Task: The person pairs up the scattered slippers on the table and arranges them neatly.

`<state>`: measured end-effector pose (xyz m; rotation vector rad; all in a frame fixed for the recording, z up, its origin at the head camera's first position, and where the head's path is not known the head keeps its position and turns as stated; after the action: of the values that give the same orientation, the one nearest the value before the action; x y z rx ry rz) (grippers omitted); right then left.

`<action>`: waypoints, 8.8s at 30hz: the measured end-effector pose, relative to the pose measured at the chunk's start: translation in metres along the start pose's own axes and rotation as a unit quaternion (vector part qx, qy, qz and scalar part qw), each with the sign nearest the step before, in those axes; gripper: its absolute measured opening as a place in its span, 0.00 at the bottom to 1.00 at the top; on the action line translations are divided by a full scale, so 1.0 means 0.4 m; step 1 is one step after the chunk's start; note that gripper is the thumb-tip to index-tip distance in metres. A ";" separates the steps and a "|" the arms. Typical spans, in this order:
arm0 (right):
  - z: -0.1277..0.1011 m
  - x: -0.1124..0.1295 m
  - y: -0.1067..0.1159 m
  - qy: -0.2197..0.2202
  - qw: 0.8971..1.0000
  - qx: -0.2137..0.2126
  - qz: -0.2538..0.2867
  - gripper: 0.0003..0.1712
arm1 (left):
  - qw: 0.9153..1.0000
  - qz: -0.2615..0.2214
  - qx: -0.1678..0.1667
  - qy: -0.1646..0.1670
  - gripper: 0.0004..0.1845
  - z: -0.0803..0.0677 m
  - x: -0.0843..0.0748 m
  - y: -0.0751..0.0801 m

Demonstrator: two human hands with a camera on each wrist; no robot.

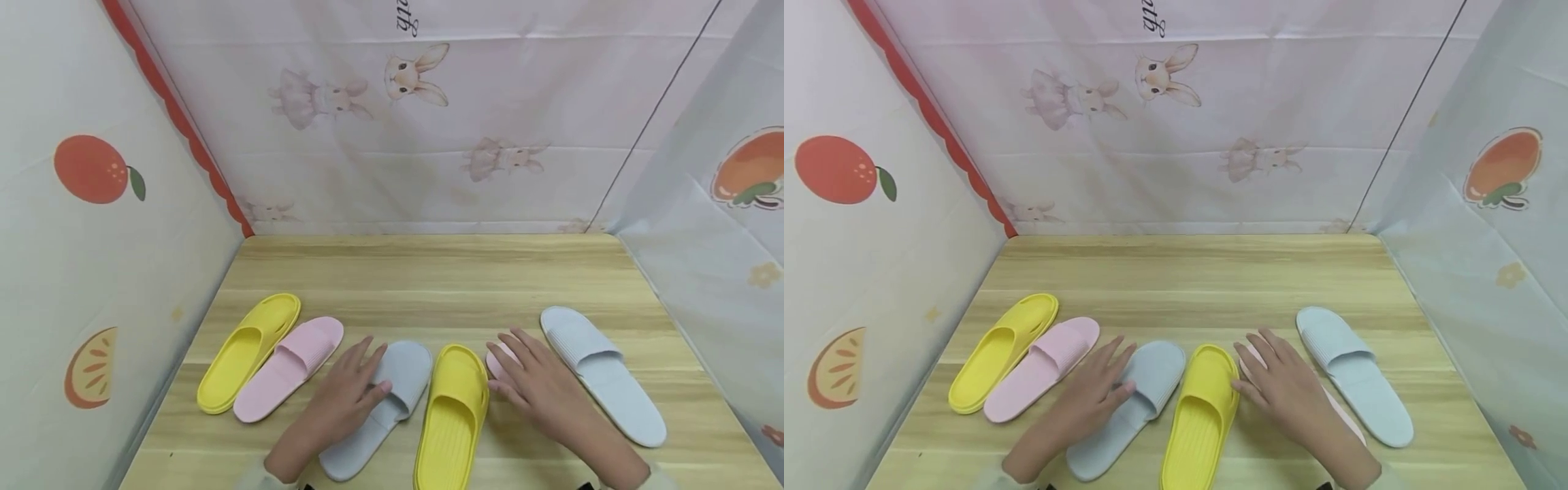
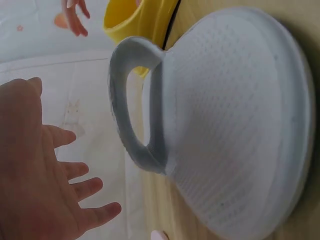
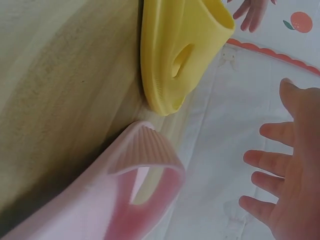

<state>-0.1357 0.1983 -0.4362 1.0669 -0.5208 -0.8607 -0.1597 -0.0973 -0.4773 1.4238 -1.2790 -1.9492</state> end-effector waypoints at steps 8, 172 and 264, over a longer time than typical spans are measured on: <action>-0.017 -0.034 -0.006 -0.030 0.999 0.007 0.013 0.32 | 1.000 0.019 -0.001 -0.025 0.35 -0.002 -0.011 -0.032; -0.056 -0.371 -0.123 -0.161 0.958 0.210 0.108 0.38 | 0.993 0.083 -0.040 0.078 0.35 0.152 -0.021 -0.076; 0.362 -0.317 -0.298 -0.117 0.967 0.211 0.080 0.35 | 0.979 0.102 -0.055 0.169 0.34 0.465 0.002 -0.056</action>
<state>-0.3575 0.1981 -0.4813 1.2937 -1.0097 -0.7523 -0.3233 -0.0061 -0.4856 1.4318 -1.0959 -1.5402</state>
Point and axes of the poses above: each hand's wrist, its own z-axis towards the middle knuckle, its own y-axis out of the back of the hand, x = y × z, the point moved 7 cm from there along z, towards the middle knuckle, and after that the axes turned 2 degrees about -z, right-handed, at the moved point
